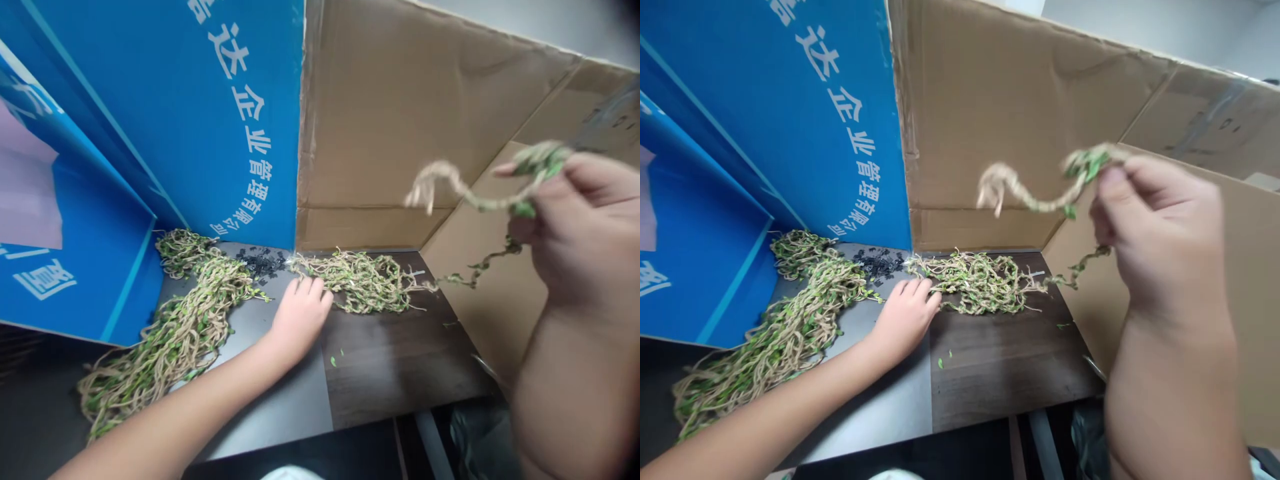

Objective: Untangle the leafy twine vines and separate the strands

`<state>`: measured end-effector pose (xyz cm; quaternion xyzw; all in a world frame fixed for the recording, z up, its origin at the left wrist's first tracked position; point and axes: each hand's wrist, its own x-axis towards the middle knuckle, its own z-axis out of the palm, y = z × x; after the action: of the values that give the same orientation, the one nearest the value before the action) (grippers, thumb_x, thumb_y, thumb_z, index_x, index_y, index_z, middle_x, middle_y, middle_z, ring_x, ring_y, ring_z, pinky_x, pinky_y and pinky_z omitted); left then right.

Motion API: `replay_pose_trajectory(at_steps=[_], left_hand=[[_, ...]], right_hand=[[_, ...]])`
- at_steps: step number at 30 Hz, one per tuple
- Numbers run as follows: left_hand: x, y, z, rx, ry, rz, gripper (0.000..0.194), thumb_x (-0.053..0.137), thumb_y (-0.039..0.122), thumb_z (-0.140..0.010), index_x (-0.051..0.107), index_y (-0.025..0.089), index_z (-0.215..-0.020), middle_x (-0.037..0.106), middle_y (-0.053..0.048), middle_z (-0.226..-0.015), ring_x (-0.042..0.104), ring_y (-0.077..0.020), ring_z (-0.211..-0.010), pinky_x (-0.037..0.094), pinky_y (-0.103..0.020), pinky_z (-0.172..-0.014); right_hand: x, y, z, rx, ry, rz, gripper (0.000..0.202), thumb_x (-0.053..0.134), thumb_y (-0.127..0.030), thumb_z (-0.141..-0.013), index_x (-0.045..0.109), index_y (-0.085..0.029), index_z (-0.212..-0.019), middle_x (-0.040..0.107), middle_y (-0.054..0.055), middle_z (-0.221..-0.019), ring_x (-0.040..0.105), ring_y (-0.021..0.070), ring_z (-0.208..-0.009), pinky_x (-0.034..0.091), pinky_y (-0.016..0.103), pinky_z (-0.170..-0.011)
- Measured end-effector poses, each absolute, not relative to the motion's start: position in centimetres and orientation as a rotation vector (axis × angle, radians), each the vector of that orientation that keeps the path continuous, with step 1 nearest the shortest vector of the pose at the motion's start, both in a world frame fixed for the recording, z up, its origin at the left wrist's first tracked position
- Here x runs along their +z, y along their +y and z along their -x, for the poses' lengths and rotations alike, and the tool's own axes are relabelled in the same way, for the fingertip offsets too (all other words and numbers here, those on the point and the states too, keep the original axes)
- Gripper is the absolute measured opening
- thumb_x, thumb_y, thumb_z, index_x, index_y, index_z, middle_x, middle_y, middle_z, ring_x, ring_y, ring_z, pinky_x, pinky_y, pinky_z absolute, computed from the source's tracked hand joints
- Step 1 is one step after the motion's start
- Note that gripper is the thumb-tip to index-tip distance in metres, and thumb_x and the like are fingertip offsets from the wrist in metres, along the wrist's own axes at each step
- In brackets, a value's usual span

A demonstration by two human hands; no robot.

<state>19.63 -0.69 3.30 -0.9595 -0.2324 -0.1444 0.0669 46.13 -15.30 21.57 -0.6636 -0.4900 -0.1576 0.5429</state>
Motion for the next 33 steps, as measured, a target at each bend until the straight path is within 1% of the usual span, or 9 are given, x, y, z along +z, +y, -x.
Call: replay_pose_trajectory(at_steps=[2, 6, 9, 13, 17, 21, 25, 31, 33], left_hand=[[3.2, -2.9, -18.6, -0.303, -0.540, 3.048, 0.031, 0.057, 0.040, -0.105, 0.071, 0.016, -0.118, 0.068, -0.015, -0.127, 0.063, -0.0312, -0.121, 0.050, -0.047, -0.103], [0.3, -6.6, -16.0, -0.203, 0.036, 3.283, 0.079, 0.032, 0.073, -0.105, 0.043, 0.019, -0.162, 0.043, -0.013, -0.168, 0.041, -0.0329, -0.155, 0.032, -0.052, -0.127], [-1.4, -5.6, -14.3, -0.153, -0.132, 3.263, 0.081, 0.031, 0.071, -0.106, 0.033, 0.019, -0.168, 0.030, -0.012, -0.174, 0.032, -0.0302, -0.161, 0.022, -0.049, -0.133], [-1.5, -0.4, -12.5, -0.195, -0.540, 3.102, 0.080, 0.032, 0.069, -0.107, 0.039, 0.015, -0.165, 0.033, -0.015, -0.172, 0.035, -0.0338, -0.160, 0.022, -0.054, -0.132], [-0.3, 3.7, -12.2, -0.211, -0.761, 2.935, 0.086, 0.044, 0.070, -0.102, 0.052, 0.004, -0.156, 0.040, -0.025, -0.166, 0.037, -0.0424, -0.157, 0.021, -0.061, -0.131], [1.7, 3.3, -13.8, -0.339, -0.675, 2.901, 0.060, 0.054, 0.045, -0.103, 0.061, 0.004, -0.146, 0.042, -0.024, -0.165, 0.038, -0.0438, -0.155, 0.024, -0.062, -0.131], [3.2, 0.3, -16.1, -0.694, -0.597, 3.248, 0.063, 0.058, 0.054, -0.102, 0.054, 0.015, -0.152, 0.058, -0.017, -0.152, 0.056, -0.0343, -0.139, 0.046, -0.053, -0.119], [1.8, -1.0, -17.5, -1.279, -0.806, 3.673, 0.031, 0.051, 0.036, -0.108, 0.071, 0.016, -0.098, 0.071, -0.006, -0.092, 0.069, -0.0153, -0.084, 0.057, -0.028, -0.080], [0.9, -0.7, -17.2, -1.353, -0.947, 3.786, 0.028, 0.056, 0.039, -0.106, 0.071, 0.015, -0.103, 0.067, -0.003, -0.086, 0.064, -0.0102, -0.063, 0.054, -0.023, -0.063]], right_hand=[[19.3, -15.2, -45.2, -0.123, -1.237, 1.659, 0.034, 0.071, -0.052, -0.098, 0.081, -0.022, -0.113, 0.068, 0.005, -0.079, 0.050, 0.0134, -0.058, 0.034, 0.030, -0.053], [11.5, -12.9, -42.2, 0.343, -1.698, 1.922, 0.039, 0.049, -0.051, -0.108, 0.077, -0.023, -0.104, 0.076, 0.005, -0.093, 0.070, 0.0219, -0.090, 0.051, 0.032, -0.079], [5.4, -10.9, -40.0, 0.434, -1.867, 2.141, 0.039, 0.045, -0.045, -0.110, 0.070, -0.022, -0.091, 0.074, 0.003, -0.080, 0.068, 0.0201, -0.075, 0.045, 0.028, -0.070], [1.3, -9.6, -40.2, 0.348, -1.853, 2.295, 0.032, 0.044, -0.039, -0.110, 0.068, -0.021, -0.098, 0.076, 0.010, -0.091, 0.070, 0.0250, -0.085, 0.040, 0.029, -0.072], [2.1, -9.2, -43.3, 0.350, -1.809, 2.342, 0.029, 0.045, -0.037, -0.109, 0.069, -0.020, -0.106, 0.077, 0.012, -0.097, 0.071, 0.0273, -0.091, 0.042, 0.029, -0.075], [5.2, -9.5, -44.7, 0.568, -1.927, 2.121, 0.027, 0.056, -0.038, -0.104, 0.077, -0.023, -0.108, 0.080, 0.008, -0.108, 0.072, 0.0257, -0.098, 0.049, 0.032, -0.084], [8.3, -9.9, -43.0, 0.746, -1.957, 1.872, 0.036, 0.060, -0.052, -0.102, 0.080, -0.028, -0.119, 0.079, 0.003, -0.117, 0.072, 0.0237, -0.102, 0.053, 0.032, -0.092], [9.3, -9.5, -40.4, 0.880, -1.903, 1.543, 0.044, 0.056, -0.050, -0.105, 0.065, -0.019, -0.074, 0.055, -0.002, -0.065, 0.047, 0.0138, -0.064, 0.037, 0.027, -0.063], [8.6, -9.5, -40.7, 0.949, -1.856, 1.500, 0.048, 0.055, -0.051, -0.105, 0.058, -0.019, -0.069, 0.047, -0.004, -0.062, 0.042, 0.0125, -0.061, 0.034, 0.026, -0.061]])
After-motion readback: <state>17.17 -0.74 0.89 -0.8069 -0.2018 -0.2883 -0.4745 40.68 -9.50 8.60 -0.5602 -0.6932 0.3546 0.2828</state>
